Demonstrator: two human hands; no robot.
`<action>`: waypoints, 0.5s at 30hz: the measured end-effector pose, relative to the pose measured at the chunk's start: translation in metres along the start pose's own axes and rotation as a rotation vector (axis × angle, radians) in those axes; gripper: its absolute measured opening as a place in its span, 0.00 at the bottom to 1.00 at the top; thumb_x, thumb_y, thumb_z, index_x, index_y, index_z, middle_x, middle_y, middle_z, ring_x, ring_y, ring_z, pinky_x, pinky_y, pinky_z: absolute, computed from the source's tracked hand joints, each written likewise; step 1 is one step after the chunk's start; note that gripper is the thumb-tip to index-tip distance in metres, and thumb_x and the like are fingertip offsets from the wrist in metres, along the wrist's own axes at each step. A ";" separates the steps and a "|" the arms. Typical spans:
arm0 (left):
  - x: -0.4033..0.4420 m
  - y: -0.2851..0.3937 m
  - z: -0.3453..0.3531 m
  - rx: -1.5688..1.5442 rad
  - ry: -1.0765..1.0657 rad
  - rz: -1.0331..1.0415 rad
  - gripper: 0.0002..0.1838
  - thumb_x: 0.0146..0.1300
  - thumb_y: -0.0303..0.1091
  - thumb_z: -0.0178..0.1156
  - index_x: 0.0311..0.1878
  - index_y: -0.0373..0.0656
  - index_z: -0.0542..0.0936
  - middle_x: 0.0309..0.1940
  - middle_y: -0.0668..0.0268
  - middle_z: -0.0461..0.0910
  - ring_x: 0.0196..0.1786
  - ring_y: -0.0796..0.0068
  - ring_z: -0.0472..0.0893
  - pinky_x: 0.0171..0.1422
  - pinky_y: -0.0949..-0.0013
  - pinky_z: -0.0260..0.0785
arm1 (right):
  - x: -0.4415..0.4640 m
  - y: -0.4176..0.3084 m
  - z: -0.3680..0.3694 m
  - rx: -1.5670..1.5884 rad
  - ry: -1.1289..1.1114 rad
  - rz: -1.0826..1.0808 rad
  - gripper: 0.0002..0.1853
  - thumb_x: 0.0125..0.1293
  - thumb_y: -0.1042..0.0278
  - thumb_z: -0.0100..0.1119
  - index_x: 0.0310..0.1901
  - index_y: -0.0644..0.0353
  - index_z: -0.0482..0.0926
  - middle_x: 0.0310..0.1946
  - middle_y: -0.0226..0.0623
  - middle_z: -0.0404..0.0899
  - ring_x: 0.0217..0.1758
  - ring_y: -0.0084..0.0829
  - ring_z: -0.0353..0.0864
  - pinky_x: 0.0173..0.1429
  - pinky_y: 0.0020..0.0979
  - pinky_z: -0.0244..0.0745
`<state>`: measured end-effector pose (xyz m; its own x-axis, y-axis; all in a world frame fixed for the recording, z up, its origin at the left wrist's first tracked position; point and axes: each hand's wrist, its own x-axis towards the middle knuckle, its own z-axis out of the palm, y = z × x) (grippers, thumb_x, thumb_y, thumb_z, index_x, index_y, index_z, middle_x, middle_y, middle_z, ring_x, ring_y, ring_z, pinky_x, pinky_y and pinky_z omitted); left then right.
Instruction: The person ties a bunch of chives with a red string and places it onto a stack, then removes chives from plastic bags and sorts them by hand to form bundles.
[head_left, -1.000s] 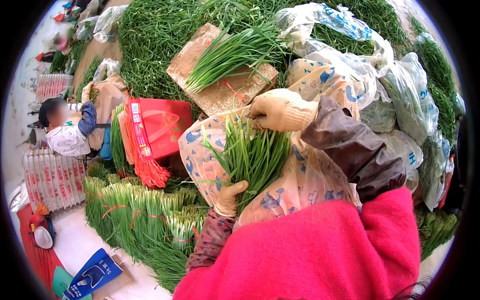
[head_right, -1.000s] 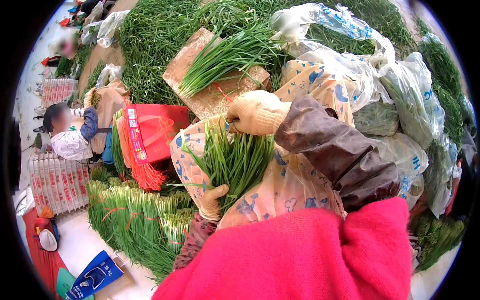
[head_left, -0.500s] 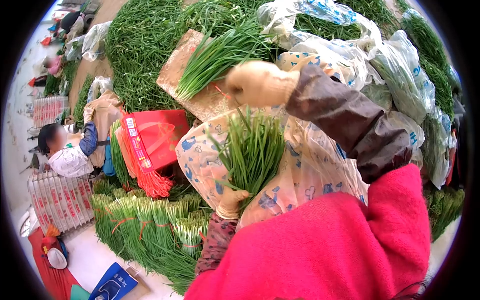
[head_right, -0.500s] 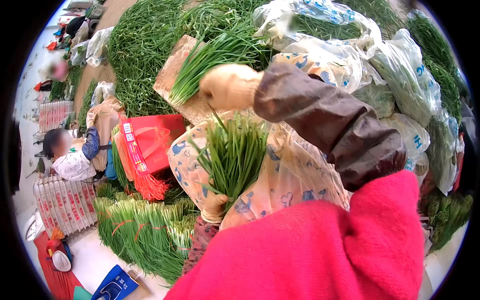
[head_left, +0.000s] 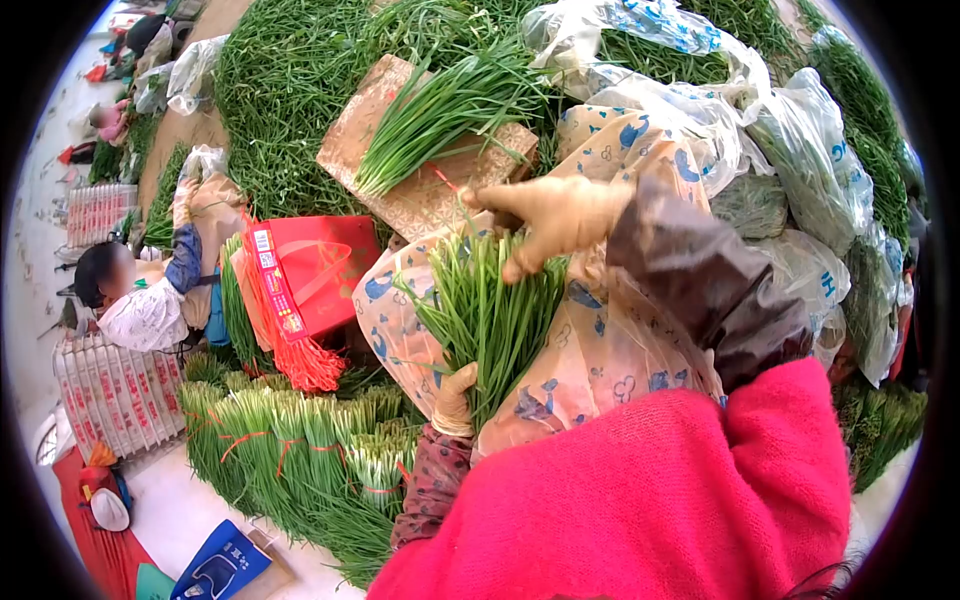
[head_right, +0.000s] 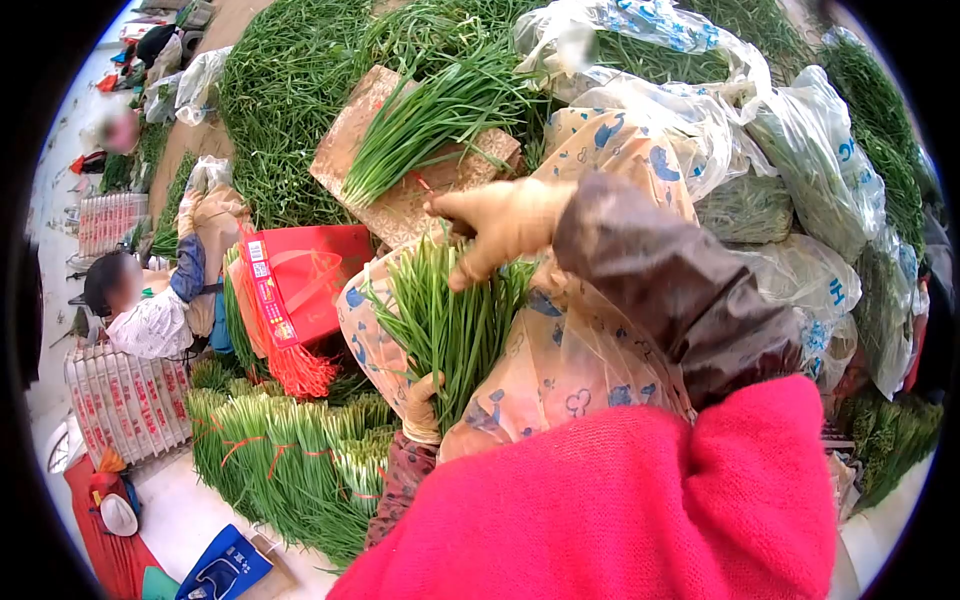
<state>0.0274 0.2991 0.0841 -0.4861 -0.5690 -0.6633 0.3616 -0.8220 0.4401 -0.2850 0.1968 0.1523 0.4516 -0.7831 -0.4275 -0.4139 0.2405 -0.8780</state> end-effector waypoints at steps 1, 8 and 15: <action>-0.001 0.000 -0.002 0.002 0.005 0.002 0.21 0.57 0.26 0.60 0.54 0.30 0.74 0.42 0.58 0.81 0.41 0.68 0.83 0.46 0.68 0.78 | -0.003 -0.001 0.011 -0.182 0.095 0.020 0.46 0.50 0.60 0.72 0.69 0.56 0.59 0.57 0.47 0.74 0.59 0.36 0.74 0.62 0.33 0.70; 0.001 -0.005 0.011 0.175 0.068 0.234 0.32 0.53 0.26 0.67 0.62 0.37 0.68 0.45 0.61 0.80 0.44 0.67 0.82 0.50 0.66 0.77 | -0.012 0.020 0.029 -0.161 0.233 -0.188 0.39 0.46 0.67 0.64 0.65 0.52 0.64 0.48 0.47 0.78 0.53 0.43 0.78 0.52 0.37 0.74; 0.005 -0.006 0.034 0.552 -0.056 0.119 0.41 0.46 0.27 0.75 0.64 0.38 0.65 0.53 0.64 0.75 0.52 0.70 0.77 0.59 0.66 0.71 | -0.010 0.010 0.035 -0.612 0.293 -0.285 0.24 0.53 0.71 0.55 0.54 0.59 0.68 0.32 0.44 0.82 0.36 0.47 0.83 0.36 0.45 0.76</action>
<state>-0.0039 0.3003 0.0991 -0.5140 -0.6464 -0.5639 -0.0464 -0.6354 0.7708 -0.2663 0.2276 0.1401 0.4131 -0.9093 -0.0500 -0.7179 -0.2914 -0.6323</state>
